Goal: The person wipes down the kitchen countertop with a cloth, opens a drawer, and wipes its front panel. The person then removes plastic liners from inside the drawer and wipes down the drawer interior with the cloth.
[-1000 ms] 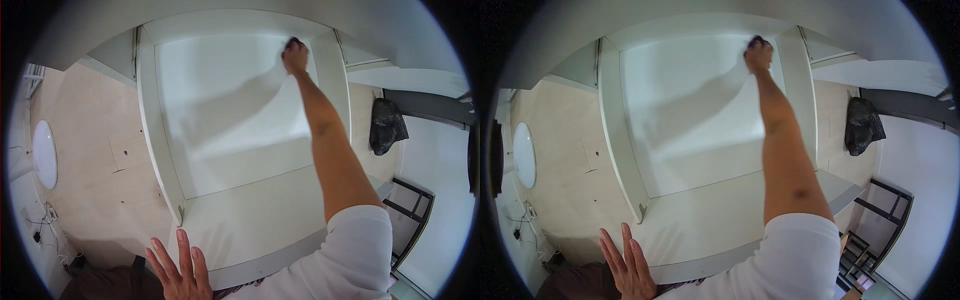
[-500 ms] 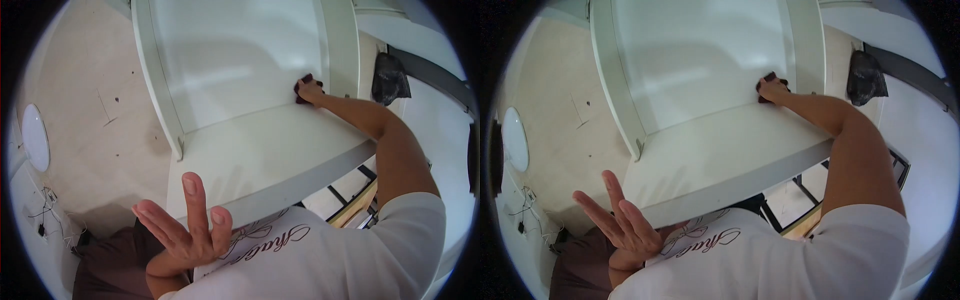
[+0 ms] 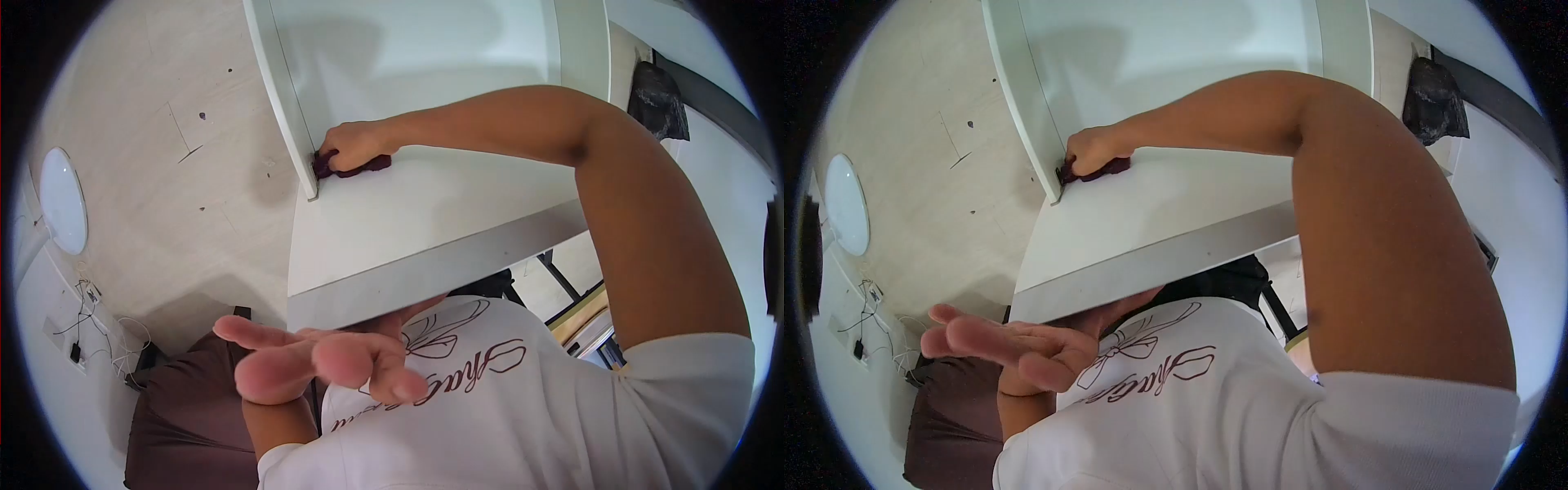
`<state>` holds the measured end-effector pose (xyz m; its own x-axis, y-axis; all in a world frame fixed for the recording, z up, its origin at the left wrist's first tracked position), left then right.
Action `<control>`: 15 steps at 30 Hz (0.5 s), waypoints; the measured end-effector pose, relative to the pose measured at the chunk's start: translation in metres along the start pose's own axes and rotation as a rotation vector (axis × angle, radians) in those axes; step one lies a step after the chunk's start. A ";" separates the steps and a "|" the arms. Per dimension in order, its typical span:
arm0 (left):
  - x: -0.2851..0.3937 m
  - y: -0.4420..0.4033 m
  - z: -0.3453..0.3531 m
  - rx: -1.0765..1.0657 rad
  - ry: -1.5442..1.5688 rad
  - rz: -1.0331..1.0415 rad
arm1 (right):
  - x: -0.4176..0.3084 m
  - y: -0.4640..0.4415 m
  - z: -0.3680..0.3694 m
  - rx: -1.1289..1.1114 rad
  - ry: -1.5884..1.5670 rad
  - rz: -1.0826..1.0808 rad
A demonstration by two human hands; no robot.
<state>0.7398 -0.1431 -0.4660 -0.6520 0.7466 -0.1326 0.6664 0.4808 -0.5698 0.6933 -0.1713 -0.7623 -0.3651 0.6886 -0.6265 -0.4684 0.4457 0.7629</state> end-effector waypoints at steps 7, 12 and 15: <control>-0.001 -0.004 -0.001 -0.130 0.014 0.152 | -0.090 0.124 0.028 -0.097 -0.276 -0.277; -0.001 0.008 0.006 -0.232 0.041 -0.110 | -0.062 0.243 -0.014 0.020 -0.048 -0.250; -0.003 -0.003 0.008 -0.177 0.022 -0.197 | 0.049 0.319 -0.086 0.284 0.025 0.264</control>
<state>0.7369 -0.1506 -0.4708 -0.7688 0.6393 -0.0140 0.5812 0.6895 -0.4322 0.4569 -0.0443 -0.5632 -0.4643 0.7883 -0.4037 -0.1152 0.3982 0.9100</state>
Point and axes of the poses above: each hand's wrist, its own y-axis away from the middle knuckle, its own z-axis out of the palm, x = y × z, the point moved 10 cm from there along -y, towards the middle knuckle, and after that the axes turned 12 degrees about -y, right-handed, at the moved point
